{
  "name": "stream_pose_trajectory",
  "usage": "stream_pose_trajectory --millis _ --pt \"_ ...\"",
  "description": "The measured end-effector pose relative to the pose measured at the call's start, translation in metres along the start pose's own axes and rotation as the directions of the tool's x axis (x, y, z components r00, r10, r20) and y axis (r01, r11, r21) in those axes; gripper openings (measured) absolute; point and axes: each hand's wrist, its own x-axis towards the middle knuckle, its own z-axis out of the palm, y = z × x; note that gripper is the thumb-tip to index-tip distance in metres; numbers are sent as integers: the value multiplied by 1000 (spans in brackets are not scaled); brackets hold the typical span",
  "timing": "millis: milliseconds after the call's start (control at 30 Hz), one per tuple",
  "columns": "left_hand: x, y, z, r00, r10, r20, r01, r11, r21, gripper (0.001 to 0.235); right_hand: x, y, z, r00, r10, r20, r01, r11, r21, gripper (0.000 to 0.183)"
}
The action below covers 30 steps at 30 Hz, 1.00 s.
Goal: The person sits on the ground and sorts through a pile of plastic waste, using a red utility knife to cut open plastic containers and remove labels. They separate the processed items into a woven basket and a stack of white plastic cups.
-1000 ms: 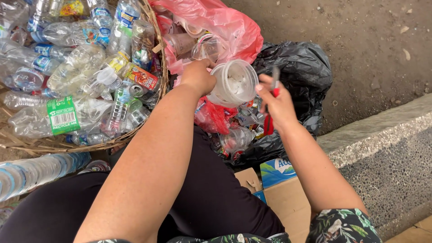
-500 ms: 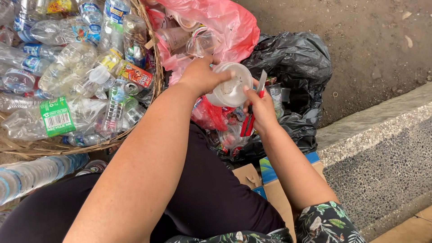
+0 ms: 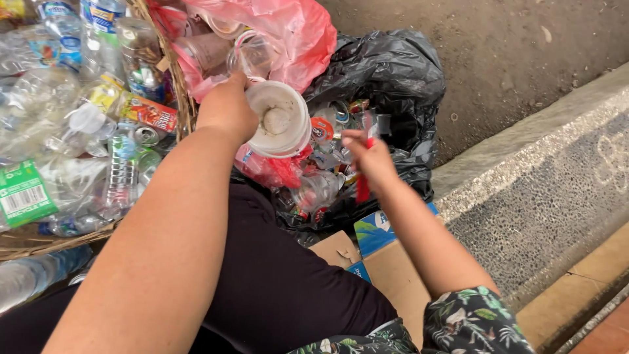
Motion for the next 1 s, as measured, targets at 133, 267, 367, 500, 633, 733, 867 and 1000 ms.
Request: stream_pose_trajectory --millis 133,267,367,500,633,733,867,1000 --pt "18 -7 16 999 9 -40 -8 999 31 42 92 96 -109 998 -23 -61 -6 896 -445 43" --pt "15 2 12 1000 -3 4 3 1000 -4 46 111 144 -188 925 369 87 -65 380 -923 32" --pt "4 8 6 999 0 -34 -1 999 -48 46 78 101 -186 819 567 94 0 163 -987 32" --pt "2 13 4 998 12 -66 -16 998 -64 43 57 86 -184 733 679 31 -34 82 -996 46" --pt "-3 26 0 999 -47 -5 47 997 -60 52 78 69 -168 811 584 34 -27 96 -995 37" --pt "-1 25 3 999 -39 -21 39 999 -30 50 109 88 -157 999 -13 41 43 377 -925 20" --pt "-2 26 -2 998 -55 13 55 997 -54 46 138 109 -140 993 113 -15 -38 204 -978 27" --pt "1 18 -3 995 -58 78 63 996 -63 42 142 124 -137 918 284 276 393 -739 -547 40"
